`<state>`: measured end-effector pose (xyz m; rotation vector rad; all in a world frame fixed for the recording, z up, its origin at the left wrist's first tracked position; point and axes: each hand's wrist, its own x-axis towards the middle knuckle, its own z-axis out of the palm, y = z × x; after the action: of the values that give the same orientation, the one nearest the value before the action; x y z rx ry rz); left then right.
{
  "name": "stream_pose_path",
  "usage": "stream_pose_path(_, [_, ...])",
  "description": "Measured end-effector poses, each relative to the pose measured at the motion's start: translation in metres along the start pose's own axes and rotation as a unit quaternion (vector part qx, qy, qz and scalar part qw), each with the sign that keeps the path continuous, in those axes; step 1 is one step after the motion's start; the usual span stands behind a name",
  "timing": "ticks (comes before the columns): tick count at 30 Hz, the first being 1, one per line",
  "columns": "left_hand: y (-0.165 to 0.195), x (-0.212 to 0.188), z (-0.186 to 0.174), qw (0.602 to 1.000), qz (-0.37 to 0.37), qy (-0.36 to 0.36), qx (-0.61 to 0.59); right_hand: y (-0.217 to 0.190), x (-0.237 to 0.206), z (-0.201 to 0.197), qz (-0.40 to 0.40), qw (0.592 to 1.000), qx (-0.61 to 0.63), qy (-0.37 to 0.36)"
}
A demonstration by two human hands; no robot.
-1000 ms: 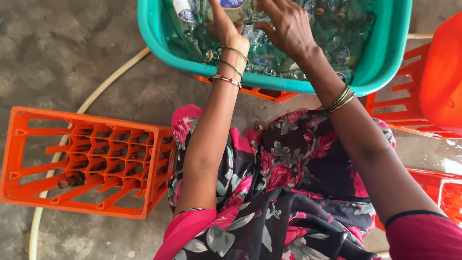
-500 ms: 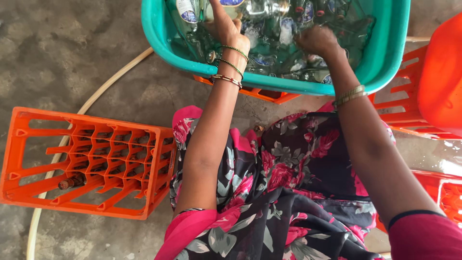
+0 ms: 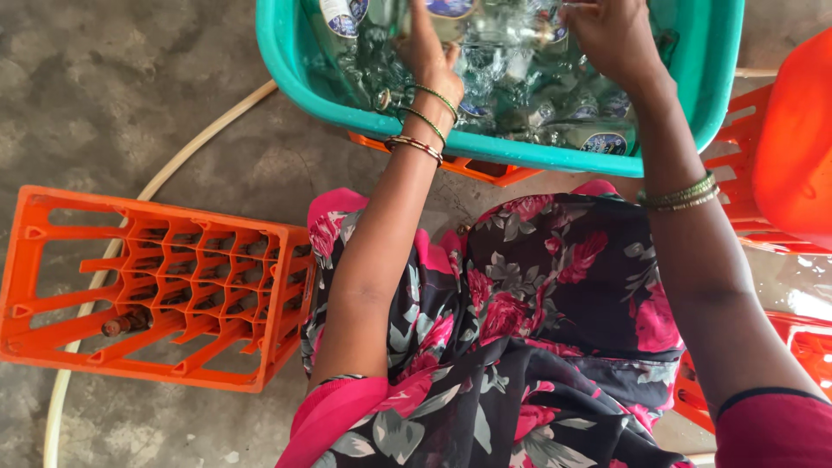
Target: The person washes green glass bottles by hand in a turquoise basin filled with water. They repeatedly pick up bottles, rinse them, and place them into an orange crate beside the basin.
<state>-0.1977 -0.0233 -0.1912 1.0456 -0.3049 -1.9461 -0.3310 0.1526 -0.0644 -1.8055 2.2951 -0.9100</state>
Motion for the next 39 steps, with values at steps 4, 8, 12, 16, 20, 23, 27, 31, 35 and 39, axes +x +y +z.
stream_pose_path(4, [-0.009, -0.009, 0.005, 0.981, 0.042, -0.183, 0.041, 0.002, -0.031, 0.006, -0.071, 0.995, -0.037, -0.06])
stream_pose_path(8, [-0.015, -0.011, 0.011, 0.927, 0.121, -0.34, 0.098, 0.016, -0.048, 0.021, 0.095, 0.976, 0.162, -0.113])
stream_pose_path(12, [-0.02, -0.006, 0.016, 0.895, 0.161, -0.392, 0.137, 0.029, -0.051, 0.025, 0.069, 0.989, 0.117, -0.065])
stream_pose_path(16, [-0.022, -0.002, 0.02, 0.904, 0.136, -0.383, 0.134, 0.03, -0.053, 0.013, 0.041, 0.997, 0.056, -0.02])
stream_pose_path(20, [-0.028, 0.002, 0.013, 0.946, 0.076, -0.307, 0.07, 0.025, -0.054, -0.007, -0.058, 0.973, -0.188, 0.121])
stream_pose_path(23, [-0.038, -0.001, 0.005, 0.97, -0.009, -0.237, 0.057, 0.021, -0.055, -0.017, -0.081, 0.932, -0.299, 0.188])
stream_pose_path(27, [-0.048, -0.004, -0.001, 0.964, -0.024, -0.238, 0.116, 0.021, -0.059, -0.024, -0.069, 0.939, -0.265, 0.209])
stream_pose_path(31, [-0.046, -0.007, 0.001, 0.946, 0.024, -0.263, 0.189, 0.028, -0.067, -0.028, -0.052, 0.959, -0.216, 0.174])
stream_pose_path(35, [-0.034, -0.019, 0.014, 0.908, 0.14, -0.289, 0.269, 0.039, -0.071, -0.022, 0.046, 0.989, -0.127, 0.06])
stream_pose_path(39, [-0.014, -0.046, 0.029, 0.811, 0.355, -0.377, 0.271, 0.05, -0.071, -0.009, 0.135, 0.981, -0.139, -0.01])
